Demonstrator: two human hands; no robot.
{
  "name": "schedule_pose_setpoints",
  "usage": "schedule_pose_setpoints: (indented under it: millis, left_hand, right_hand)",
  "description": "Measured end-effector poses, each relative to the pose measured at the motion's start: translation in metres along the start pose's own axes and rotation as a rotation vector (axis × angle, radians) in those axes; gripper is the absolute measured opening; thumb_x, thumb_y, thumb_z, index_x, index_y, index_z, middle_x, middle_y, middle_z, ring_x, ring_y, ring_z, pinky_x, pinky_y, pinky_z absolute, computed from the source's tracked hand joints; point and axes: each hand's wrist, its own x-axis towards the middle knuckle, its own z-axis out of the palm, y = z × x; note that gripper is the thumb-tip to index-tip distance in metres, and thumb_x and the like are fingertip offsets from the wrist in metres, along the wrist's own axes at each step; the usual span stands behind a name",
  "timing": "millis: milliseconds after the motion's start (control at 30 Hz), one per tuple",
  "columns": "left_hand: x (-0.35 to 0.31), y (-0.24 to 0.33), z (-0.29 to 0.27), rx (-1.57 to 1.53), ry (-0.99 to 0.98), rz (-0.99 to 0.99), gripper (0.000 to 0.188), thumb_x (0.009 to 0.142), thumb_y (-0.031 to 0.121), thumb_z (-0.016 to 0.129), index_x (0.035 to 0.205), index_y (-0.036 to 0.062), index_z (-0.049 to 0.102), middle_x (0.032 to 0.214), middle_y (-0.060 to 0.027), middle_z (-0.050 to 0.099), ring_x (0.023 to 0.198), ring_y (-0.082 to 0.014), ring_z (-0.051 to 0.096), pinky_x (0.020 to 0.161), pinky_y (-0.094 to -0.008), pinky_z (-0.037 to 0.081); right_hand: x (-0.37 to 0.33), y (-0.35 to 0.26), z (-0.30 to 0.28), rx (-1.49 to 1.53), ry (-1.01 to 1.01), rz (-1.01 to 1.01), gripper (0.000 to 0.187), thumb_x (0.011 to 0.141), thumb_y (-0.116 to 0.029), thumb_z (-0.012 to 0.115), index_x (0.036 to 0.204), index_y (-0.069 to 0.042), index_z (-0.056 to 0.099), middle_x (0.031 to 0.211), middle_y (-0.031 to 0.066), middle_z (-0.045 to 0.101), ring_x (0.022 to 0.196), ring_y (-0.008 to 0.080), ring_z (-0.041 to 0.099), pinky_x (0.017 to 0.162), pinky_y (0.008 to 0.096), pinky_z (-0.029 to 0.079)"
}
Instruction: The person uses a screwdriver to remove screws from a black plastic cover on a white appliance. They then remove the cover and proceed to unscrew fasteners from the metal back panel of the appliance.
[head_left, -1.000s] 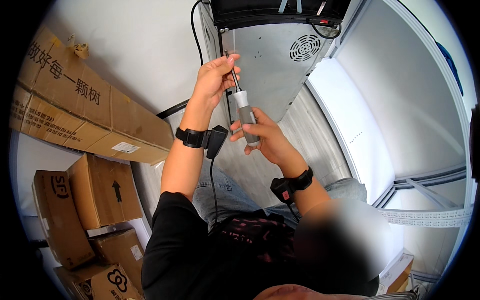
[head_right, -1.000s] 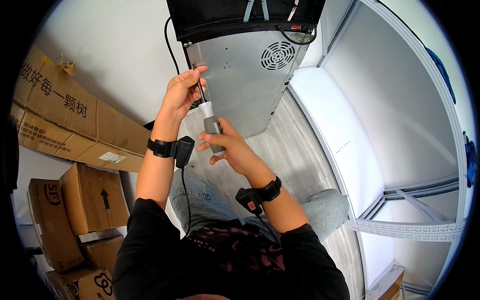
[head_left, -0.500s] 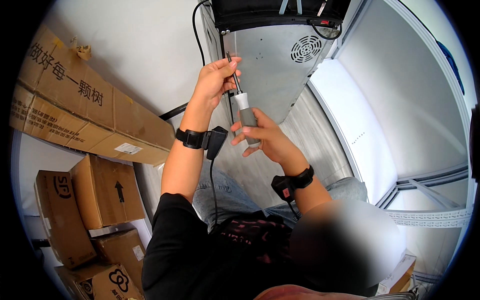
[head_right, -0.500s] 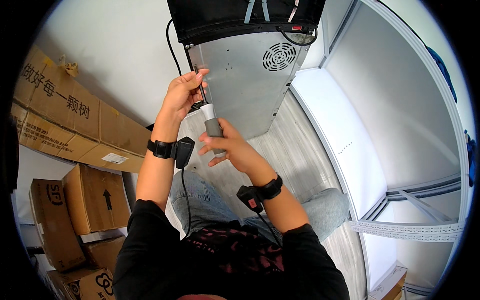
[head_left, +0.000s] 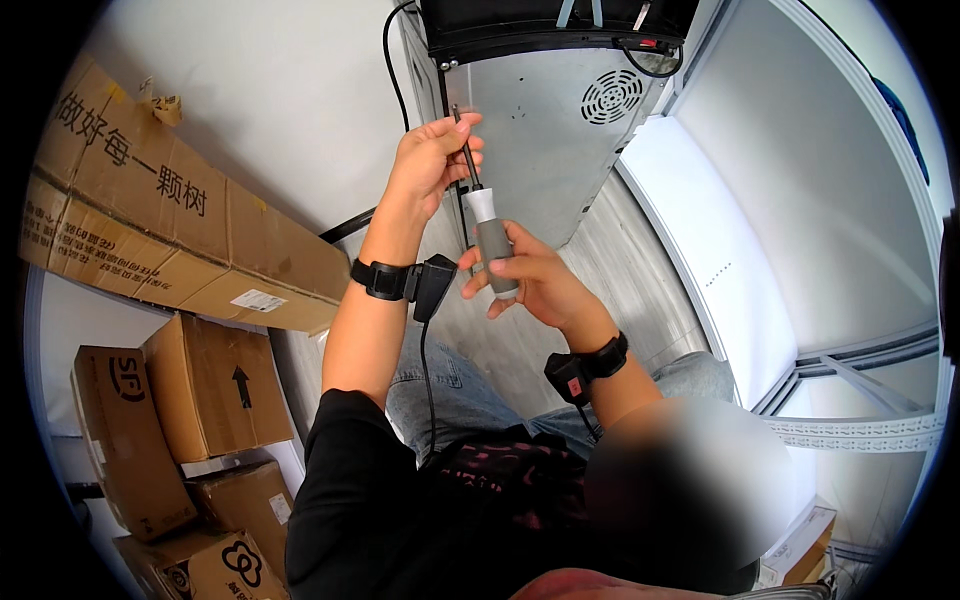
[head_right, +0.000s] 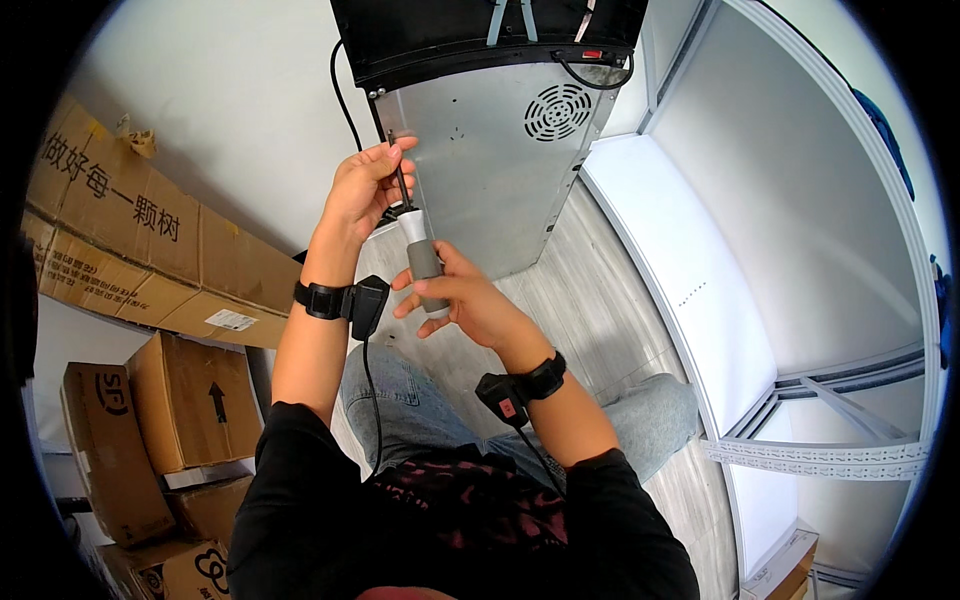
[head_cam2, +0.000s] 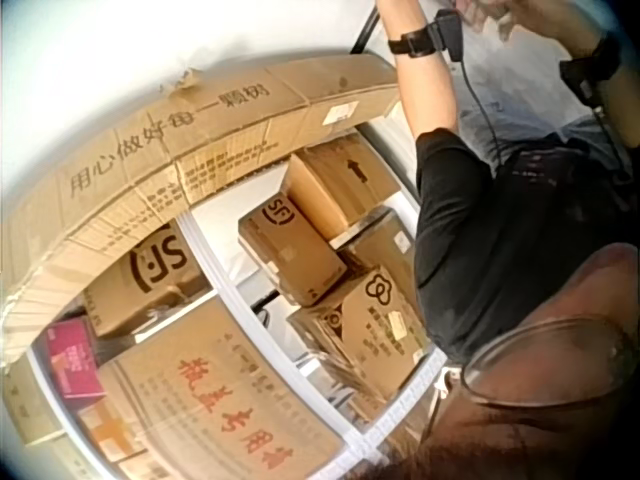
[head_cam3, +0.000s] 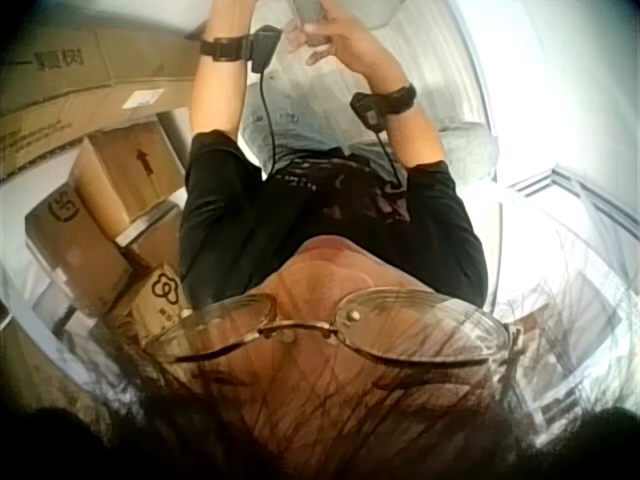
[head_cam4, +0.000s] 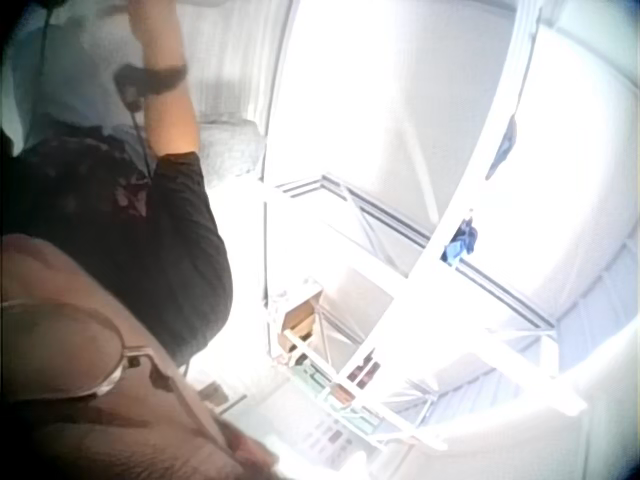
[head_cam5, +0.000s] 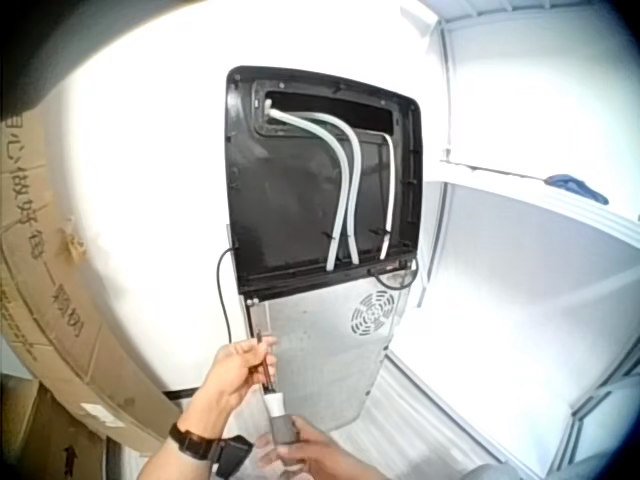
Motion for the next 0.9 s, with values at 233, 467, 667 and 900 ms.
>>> schedule_pose_setpoints:
  millis: [233, 467, 667, 900]
  left_hand:
    - [0.000, 0.004, 0.002, 0.018, 0.016, -0.026, 0.024, 0.090, 0.021, 0.058, 0.105, 0.0015, 0.062, 0.078, -0.0032, 0.062, 0.064, -0.0094, 0.059, 0.057, -0.0220, 0.051]
    - [0.001, -0.001, 0.000, -0.021, 0.002, 0.001, 0.024, 0.091, 0.019, 0.056, 0.106, 0.0006, 0.062, 0.078, -0.0025, 0.062, 0.064, -0.0094, 0.059, 0.059, -0.0223, 0.052]
    - [-0.005, 0.005, 0.009, -0.039, 0.039, 0.003, 0.024, 0.091, 0.019, 0.055, 0.105, -0.0003, 0.061, 0.081, -0.0050, 0.063, 0.065, -0.0106, 0.061, 0.058, -0.0229, 0.052]
    - [-0.003, 0.002, 0.015, 0.168, 0.115, 0.010, 0.022, 0.092, 0.020, 0.055, 0.104, 0.0041, 0.064, 0.078, 0.0000, 0.062, 0.064, -0.0083, 0.060, 0.055, -0.0191, 0.046]
  right_hand:
    - [0.002, 0.008, -0.002, -0.345, 0.136, -0.092, 0.058, 0.079, -0.016, 0.067, 0.128, -0.003, 0.040, 0.102, 0.0066, 0.059, 0.085, 0.0153, 0.062, 0.056, 0.0271, 0.052]
    - [-0.003, 0.003, -0.006, -0.210, 0.048, -0.017, 0.062, 0.078, -0.017, 0.069, 0.130, -0.003, 0.039, 0.101, 0.0062, 0.059, 0.080, 0.0137, 0.061, 0.062, 0.0287, 0.055]
    - [-0.005, -0.001, -0.009, -0.265, 0.115, -0.061, 0.063, 0.075, -0.014, 0.070, 0.129, -0.001, 0.040, 0.099, 0.0062, 0.060, 0.075, 0.0127, 0.061, 0.059, 0.0265, 0.053]
    - [0.002, 0.004, -0.011, -0.680, 0.225, 0.007, 0.053, 0.076, -0.012, 0.069, 0.122, -0.002, 0.045, 0.100, 0.0057, 0.060, 0.080, 0.0135, 0.061, 0.050, 0.0237, 0.044]
